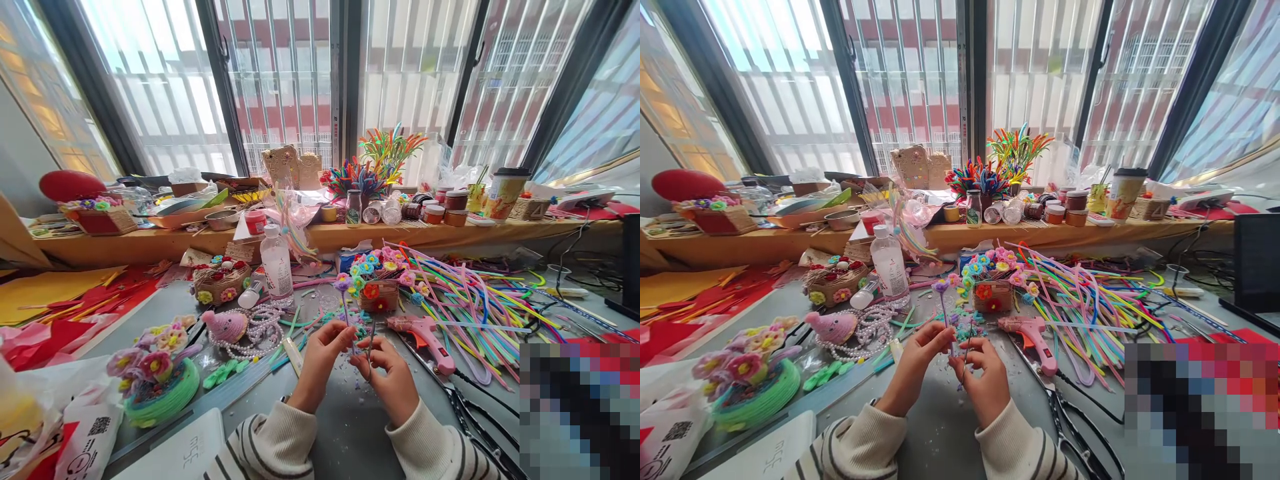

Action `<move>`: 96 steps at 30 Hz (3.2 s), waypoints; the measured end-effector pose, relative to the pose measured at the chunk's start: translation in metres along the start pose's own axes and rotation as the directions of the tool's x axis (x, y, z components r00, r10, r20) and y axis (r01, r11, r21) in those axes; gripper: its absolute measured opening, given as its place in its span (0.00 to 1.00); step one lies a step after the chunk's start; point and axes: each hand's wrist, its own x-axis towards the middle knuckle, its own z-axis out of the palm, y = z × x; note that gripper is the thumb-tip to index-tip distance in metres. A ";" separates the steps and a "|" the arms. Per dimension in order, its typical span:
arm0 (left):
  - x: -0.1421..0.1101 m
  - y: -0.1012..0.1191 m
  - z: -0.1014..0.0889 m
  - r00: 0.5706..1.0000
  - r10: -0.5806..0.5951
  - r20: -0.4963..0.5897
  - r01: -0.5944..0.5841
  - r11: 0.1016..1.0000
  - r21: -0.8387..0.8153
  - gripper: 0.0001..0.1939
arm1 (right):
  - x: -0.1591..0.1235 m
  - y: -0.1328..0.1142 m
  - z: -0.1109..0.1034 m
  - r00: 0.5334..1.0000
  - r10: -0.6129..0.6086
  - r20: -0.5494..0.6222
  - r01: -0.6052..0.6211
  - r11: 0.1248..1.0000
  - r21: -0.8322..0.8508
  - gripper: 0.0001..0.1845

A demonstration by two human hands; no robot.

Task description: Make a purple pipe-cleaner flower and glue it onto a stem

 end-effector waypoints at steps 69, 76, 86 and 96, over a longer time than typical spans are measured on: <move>0.004 -0.008 -0.004 0.987 0.051 -0.152 -0.058 0.998 -0.040 0.10 | -0.001 0.005 0.003 0.991 0.033 0.126 -0.048 0.992 0.116 0.29; 0.006 -0.008 -0.007 0.973 -0.011 -0.231 -0.041 0.974 -0.221 0.10 | -0.005 0.003 0.006 0.950 0.009 0.312 -0.033 0.997 0.072 0.38; 0.006 -0.007 -0.008 0.964 0.014 -0.264 -0.076 0.971 -0.225 0.10 | -0.011 -0.004 0.005 0.884 -0.035 0.466 0.046 0.999 -0.013 0.35; 0.006 -0.011 -0.007 0.974 0.015 -0.228 -0.063 0.977 -0.204 0.09 | -0.011 -0.006 0.004 0.909 -0.041 0.414 0.037 0.999 0.017 0.28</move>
